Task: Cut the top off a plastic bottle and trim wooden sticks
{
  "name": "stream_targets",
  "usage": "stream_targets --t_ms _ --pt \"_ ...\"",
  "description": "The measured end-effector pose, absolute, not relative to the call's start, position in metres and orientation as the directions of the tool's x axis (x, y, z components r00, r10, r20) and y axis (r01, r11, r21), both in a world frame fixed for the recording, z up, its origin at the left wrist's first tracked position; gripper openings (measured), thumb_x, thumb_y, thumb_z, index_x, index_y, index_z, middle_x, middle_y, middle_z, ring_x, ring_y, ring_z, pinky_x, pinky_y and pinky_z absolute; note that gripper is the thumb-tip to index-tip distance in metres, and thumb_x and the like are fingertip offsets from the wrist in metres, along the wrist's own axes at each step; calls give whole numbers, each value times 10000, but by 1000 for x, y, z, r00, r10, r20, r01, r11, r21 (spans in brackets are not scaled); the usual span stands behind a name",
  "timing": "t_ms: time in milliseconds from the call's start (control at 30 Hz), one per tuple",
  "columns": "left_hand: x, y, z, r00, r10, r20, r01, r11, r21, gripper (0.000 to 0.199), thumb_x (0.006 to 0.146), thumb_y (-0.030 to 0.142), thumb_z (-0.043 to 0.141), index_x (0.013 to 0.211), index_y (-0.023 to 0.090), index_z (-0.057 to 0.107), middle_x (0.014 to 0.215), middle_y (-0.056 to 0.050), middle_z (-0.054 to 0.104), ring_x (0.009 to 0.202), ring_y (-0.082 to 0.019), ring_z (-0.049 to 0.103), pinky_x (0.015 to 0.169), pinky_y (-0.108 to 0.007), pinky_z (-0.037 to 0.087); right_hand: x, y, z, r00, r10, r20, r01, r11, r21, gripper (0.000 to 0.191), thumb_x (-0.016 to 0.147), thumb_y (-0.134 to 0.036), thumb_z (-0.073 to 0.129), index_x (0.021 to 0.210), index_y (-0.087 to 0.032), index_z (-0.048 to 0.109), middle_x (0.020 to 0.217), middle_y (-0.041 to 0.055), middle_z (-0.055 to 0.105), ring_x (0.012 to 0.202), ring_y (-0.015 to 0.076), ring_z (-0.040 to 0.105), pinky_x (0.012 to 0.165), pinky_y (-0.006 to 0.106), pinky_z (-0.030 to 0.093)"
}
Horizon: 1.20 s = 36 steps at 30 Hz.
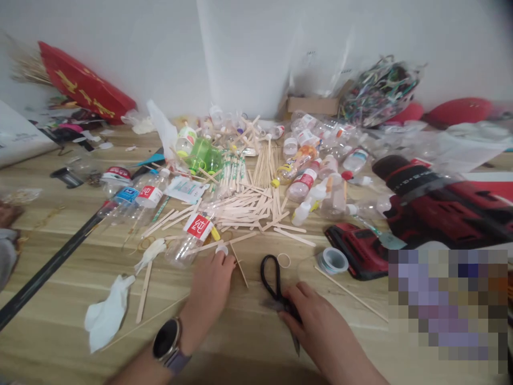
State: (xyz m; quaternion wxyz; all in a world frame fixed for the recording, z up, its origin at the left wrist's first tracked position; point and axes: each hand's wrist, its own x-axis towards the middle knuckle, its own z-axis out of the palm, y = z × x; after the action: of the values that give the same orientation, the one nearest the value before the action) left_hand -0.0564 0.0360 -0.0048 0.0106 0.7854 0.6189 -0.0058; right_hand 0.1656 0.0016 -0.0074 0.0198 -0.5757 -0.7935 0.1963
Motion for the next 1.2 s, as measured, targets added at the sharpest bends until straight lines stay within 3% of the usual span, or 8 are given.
stream_targets --t_ms 233,433,567,700,867,1000,1133,1200 --pt "-53 40 12 276 948 159 961 -275 -31 188 944 160 495 885 166 673 872 -94 684 834 -259 627 753 -404 508 157 7 0 -265 924 -275 927 165 -338 160 783 -61 643 867 -193 608 951 95 690 892 260 678 759 336 503" --pt "-24 90 42 460 887 29 877 -459 145 236 972 173 442 933 137 671 940 -105 689 923 -256 628 831 -411 507 174 13 20 -301 871 -387 823 33 -567 183 734 -74 630 771 -212 515 801 23 653 760 221 618 651 299 441" --pt "9 130 33 638 769 -17 757 -624 195 193 959 170 493 1001 164 681 1031 -62 682 998 -179 627 913 -303 489 187 9 28 -402 860 -315 588 -21 -808 145 760 -119 573 868 -216 577 837 10 661 786 207 621 697 295 483" --pt "35 150 15 700 714 -35 708 -685 172 193 934 131 492 938 128 685 1019 -121 663 991 -230 619 886 -359 497 194 3 29 -420 866 -270 448 -61 -892 144 820 -190 561 942 -229 627 851 5 670 814 200 626 727 286 499" --pt "38 151 12 680 732 -34 725 -666 176 233 933 88 435 927 104 668 1046 -158 658 1036 -256 598 915 -385 466 199 -3 32 -398 885 -240 467 -30 -884 83 859 -246 561 802 -219 614 753 -7 635 714 184 584 643 273 467" --pt "19 141 25 590 804 -64 792 -563 235 244 931 96 419 943 115 662 919 -134 695 945 -252 635 858 -381 479 203 -7 35 -359 907 -220 432 -48 -901 118 861 -271 570 757 -218 588 695 -17 606 660 168 566 586 253 447" --pt "-6 107 38 523 847 -97 811 -461 360 244 955 183 435 1103 183 629 976 -62 721 908 -206 661 797 -319 490 212 -6 37 -306 924 -227 418 -84 -905 181 860 -352 592 743 -215 575 654 -13 598 612 163 565 540 249 439" --pt "-14 80 38 524 837 -158 763 -378 525 227 936 174 475 1090 198 639 935 -25 729 853 -178 665 768 -282 487 218 -5 41 -287 934 -211 460 -59 -886 217 861 -389 591 729 -218 574 630 -13 592 590 161 560 520 248 431"
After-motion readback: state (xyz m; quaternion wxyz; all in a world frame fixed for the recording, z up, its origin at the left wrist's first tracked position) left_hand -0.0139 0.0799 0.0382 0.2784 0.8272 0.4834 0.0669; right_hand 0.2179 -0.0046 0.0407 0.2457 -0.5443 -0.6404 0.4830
